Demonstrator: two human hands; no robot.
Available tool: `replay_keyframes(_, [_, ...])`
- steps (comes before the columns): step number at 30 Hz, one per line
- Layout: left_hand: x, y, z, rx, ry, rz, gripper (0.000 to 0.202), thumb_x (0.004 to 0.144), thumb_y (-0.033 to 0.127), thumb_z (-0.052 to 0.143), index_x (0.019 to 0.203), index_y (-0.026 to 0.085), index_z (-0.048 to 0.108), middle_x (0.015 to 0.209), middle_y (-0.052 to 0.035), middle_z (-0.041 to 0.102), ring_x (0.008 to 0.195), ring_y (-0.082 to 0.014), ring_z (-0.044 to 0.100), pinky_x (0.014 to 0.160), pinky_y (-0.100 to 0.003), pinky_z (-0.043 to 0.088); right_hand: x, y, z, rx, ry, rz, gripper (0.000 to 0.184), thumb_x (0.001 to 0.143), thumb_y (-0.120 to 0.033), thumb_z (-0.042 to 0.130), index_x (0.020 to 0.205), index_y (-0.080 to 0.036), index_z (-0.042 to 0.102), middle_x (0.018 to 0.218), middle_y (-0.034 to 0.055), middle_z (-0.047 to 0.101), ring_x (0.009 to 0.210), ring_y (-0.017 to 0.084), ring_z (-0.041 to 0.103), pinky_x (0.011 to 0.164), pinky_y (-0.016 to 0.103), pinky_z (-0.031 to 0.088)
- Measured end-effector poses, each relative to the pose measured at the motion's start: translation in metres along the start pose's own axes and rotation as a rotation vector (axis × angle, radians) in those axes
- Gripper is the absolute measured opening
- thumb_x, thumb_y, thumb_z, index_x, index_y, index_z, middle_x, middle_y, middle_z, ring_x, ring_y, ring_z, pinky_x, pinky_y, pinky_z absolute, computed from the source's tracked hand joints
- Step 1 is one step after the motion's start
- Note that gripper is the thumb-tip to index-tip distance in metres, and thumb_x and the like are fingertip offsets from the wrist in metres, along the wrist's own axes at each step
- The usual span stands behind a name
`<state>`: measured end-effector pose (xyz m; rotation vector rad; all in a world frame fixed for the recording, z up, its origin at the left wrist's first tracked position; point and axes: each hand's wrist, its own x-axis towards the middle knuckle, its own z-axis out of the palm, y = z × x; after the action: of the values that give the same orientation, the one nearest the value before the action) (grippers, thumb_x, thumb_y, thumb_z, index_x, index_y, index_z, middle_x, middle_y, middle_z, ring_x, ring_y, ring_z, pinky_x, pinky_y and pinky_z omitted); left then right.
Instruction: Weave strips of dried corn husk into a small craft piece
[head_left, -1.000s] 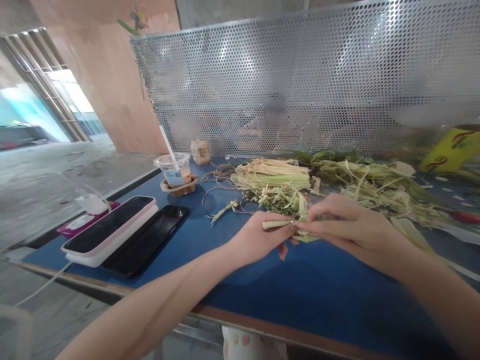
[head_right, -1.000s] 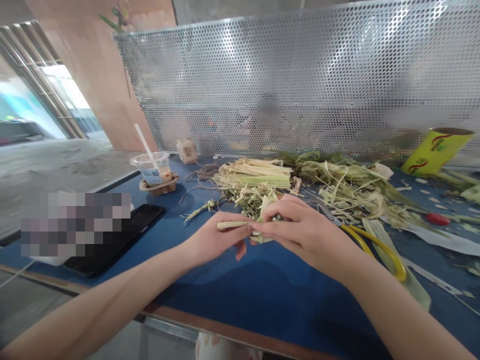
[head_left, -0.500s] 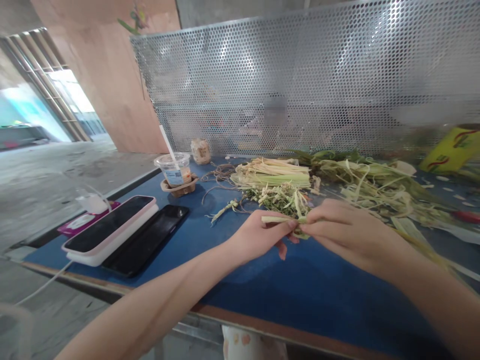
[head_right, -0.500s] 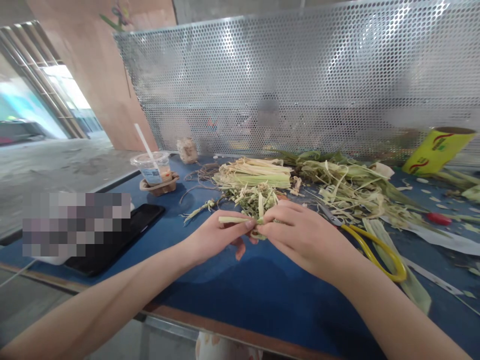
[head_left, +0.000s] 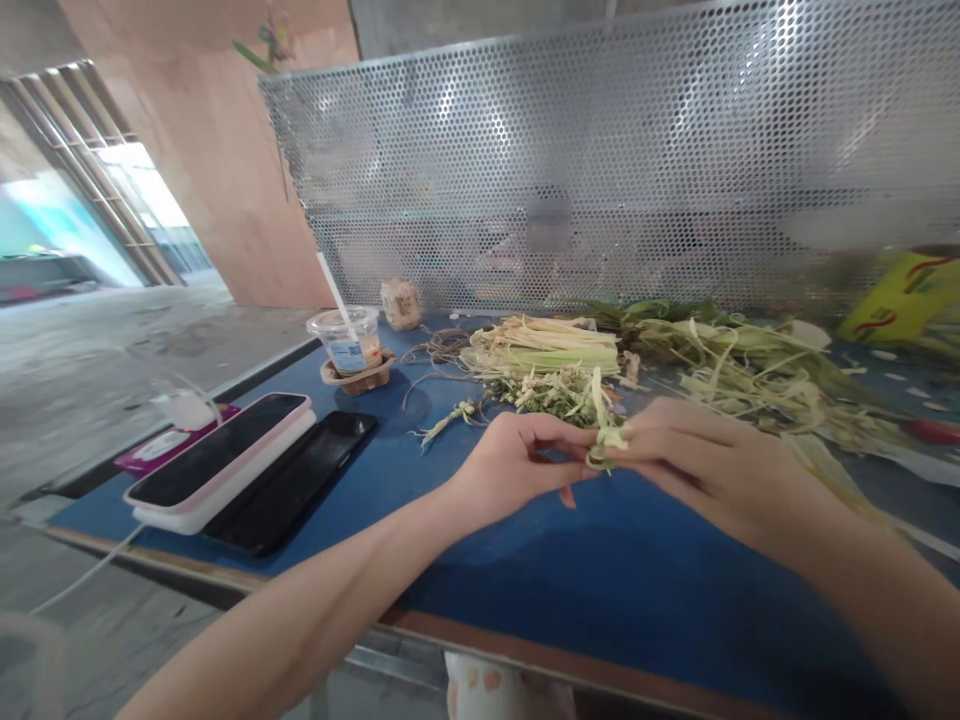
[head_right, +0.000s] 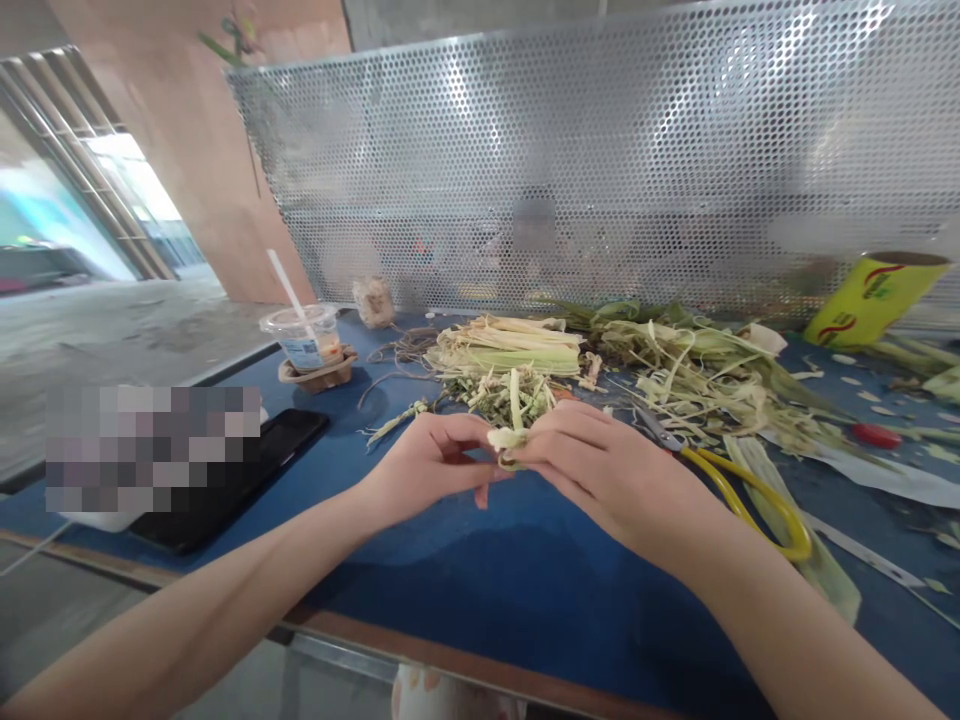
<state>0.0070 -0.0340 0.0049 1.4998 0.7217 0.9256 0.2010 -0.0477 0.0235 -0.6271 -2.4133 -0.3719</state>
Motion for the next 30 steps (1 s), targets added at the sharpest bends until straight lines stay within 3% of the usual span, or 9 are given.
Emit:
replay_keyframes(5, [-0.0008, -0.0016, -0.0005, 0.023, 0.022, 0.022, 0.020, 0.061, 0.017, 0.070, 0.080, 0.010, 0.068, 0.071, -0.0011, 0.059, 0.049, -0.0055, 0.052, 0.049, -0.020, 0.051, -0.0013, 0.0021, -0.0013, -0.010, -0.040, -0.070, 0.023, 0.086, -0.013, 0.037, 0.091, -0.019, 0.059, 0.086, 0.0045, 0.063, 0.082, 0.014, 0.058, 0.081, 0.030, 0.045])
replay_keyframes(12, [-0.0001, -0.0028, -0.0002, 0.064, 0.008, 0.026, 0.015, 0.060, 0.022, 0.071, 0.068, 0.010, 0.067, 0.071, -0.0023, 0.058, 0.051, -0.0072, 0.053, 0.051, -0.023, 0.052, -0.0023, 0.0016, -0.0050, 0.108, -0.168, 0.028, 0.025, 0.086, -0.012, 0.038, 0.094, -0.023, 0.058, 0.094, 0.0030, 0.062, 0.088, 0.014, 0.057, 0.084, 0.030, 0.043])
replay_keyframes(15, [-0.0012, -0.0020, 0.0000, 0.101, 0.011, 0.054, 0.014, 0.062, 0.022, 0.070, 0.070, 0.011, 0.068, 0.074, -0.0026, 0.058, 0.053, -0.0074, 0.054, 0.052, -0.023, 0.052, -0.0007, -0.0003, -0.0036, 0.102, -0.135, 0.063, 0.022, 0.087, -0.014, 0.038, 0.093, -0.024, 0.056, 0.091, 0.0026, 0.061, 0.085, 0.014, 0.057, 0.082, 0.029, 0.042])
replay_keyframes(20, [-0.0035, 0.0011, 0.0004, 0.215, 0.006, 0.092, 0.016, 0.066, 0.022, 0.067, 0.079, 0.013, 0.070, 0.079, -0.0027, 0.057, 0.051, -0.0063, 0.053, 0.052, -0.022, 0.051, 0.0017, -0.0056, 0.0011, 0.074, -0.048, 0.237, 0.007, 0.084, -0.017, 0.046, 0.086, -0.021, 0.051, 0.078, 0.0011, 0.059, 0.075, 0.013, 0.057, 0.065, 0.022, 0.044])
replay_keyframes(27, [-0.0016, -0.0049, -0.0018, 0.344, 0.001, 0.140, 0.015, 0.067, 0.026, 0.066, 0.078, 0.018, 0.071, 0.080, -0.0044, 0.058, 0.061, -0.0096, 0.053, 0.054, -0.020, 0.047, -0.0003, -0.0067, -0.0006, 0.148, -0.240, 0.040, 0.017, 0.084, -0.014, 0.039, 0.092, -0.021, 0.053, 0.079, 0.0034, 0.057, 0.075, 0.016, 0.051, 0.071, 0.029, 0.043])
replay_keyframes(30, [-0.0012, -0.0054, -0.0031, 0.335, -0.022, 0.120, 0.016, 0.067, 0.027, 0.066, 0.079, 0.018, 0.071, 0.083, -0.0045, 0.059, 0.059, -0.0086, 0.053, 0.053, -0.020, 0.046, -0.0001, -0.0069, -0.0020, 0.190, -0.268, 0.027, 0.019, 0.086, -0.015, 0.036, 0.091, -0.020, 0.053, 0.082, 0.0045, 0.058, 0.079, 0.016, 0.052, 0.073, 0.029, 0.044])
